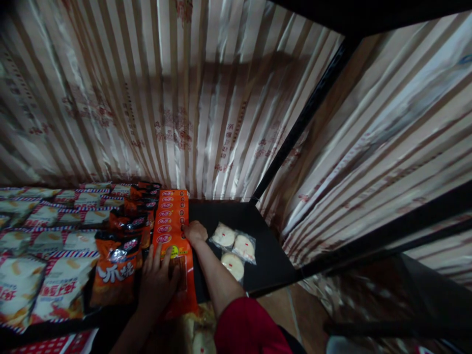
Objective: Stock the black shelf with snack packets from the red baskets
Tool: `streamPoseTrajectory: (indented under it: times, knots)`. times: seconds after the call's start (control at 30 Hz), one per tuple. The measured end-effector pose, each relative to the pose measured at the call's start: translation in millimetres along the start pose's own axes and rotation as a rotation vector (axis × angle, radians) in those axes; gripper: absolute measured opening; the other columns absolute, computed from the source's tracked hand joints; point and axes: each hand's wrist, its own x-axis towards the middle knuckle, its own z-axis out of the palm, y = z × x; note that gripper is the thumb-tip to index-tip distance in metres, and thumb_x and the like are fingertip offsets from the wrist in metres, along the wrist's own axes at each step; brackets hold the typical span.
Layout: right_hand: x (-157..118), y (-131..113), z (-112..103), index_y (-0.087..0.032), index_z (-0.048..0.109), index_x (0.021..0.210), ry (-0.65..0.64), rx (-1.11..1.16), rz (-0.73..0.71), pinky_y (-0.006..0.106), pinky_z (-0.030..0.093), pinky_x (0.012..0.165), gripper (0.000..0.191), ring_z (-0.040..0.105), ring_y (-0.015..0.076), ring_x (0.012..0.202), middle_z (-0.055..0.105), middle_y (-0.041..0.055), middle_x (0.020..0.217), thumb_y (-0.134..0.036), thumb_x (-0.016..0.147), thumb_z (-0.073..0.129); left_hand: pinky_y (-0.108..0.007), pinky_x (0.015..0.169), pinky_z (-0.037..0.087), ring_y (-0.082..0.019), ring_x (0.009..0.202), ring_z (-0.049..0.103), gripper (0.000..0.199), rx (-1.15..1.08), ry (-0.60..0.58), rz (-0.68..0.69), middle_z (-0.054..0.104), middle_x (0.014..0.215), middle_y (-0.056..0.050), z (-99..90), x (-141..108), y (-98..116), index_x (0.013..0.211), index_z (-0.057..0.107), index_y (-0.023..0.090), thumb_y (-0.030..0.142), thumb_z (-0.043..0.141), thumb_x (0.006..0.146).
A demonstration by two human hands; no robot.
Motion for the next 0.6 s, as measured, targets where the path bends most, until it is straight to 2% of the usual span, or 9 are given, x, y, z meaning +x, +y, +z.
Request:
streamPoseTrajectory:
  times: [0.23, 0.43, 0.6]
  knots:
    - [-4.4, 0.8, -2.5, -0.023, 0.071, 0.090, 0.003, -0.002, -0.035, 0.028, 0.046, 0.072, 0.035, 0.064, 0.0248, 0.098, 0.071, 0.0077, 0.099, -0.051, 0.075, 0.056, -0.053, 0.104, 0.029, -0.033, 0.135, 0.022, 0.042, 0.000, 0.051, 0.014, 0.041, 0.138, -0.017, -4.1, 0.0, 4.9, 0.120, 0.055, 0.012, 0.027, 0.044, 0.083]
    - [-5.1, 1.9, 0.5, -0.023, 0.071, 0.090, 0.011, 0.017, -0.027, 0.027, 0.045, 0.071, 0.036, 0.064, 0.0242, 0.096, 0.071, 0.0074, 0.097, -0.052, 0.077, 0.054, -0.050, 0.100, 0.035, -0.032, 0.128, 0.036, 0.038, 0.002, 0.038, 0.056, 0.048, 0.132, -0.015, -1.4, -3.1, 4.0, 0.117, 0.057, 0.016, 0.028, 0.043, 0.084]
    - [-11.5, 4.1, 1.1, -0.022, 0.070, 0.089, 0.028, 0.092, -0.069, 0.026, 0.045, 0.070, 0.035, 0.065, 0.0216, 0.091, 0.072, 0.0060, 0.088, -0.048, 0.082, 0.049, -0.049, 0.098, 0.037, -0.033, 0.124, 0.041, 0.036, 0.012, 0.016, 0.050, 0.052, 0.127, -0.016, -4.1, -1.3, 5.4, 0.114, 0.059, 0.016, 0.028, 0.043, 0.084]
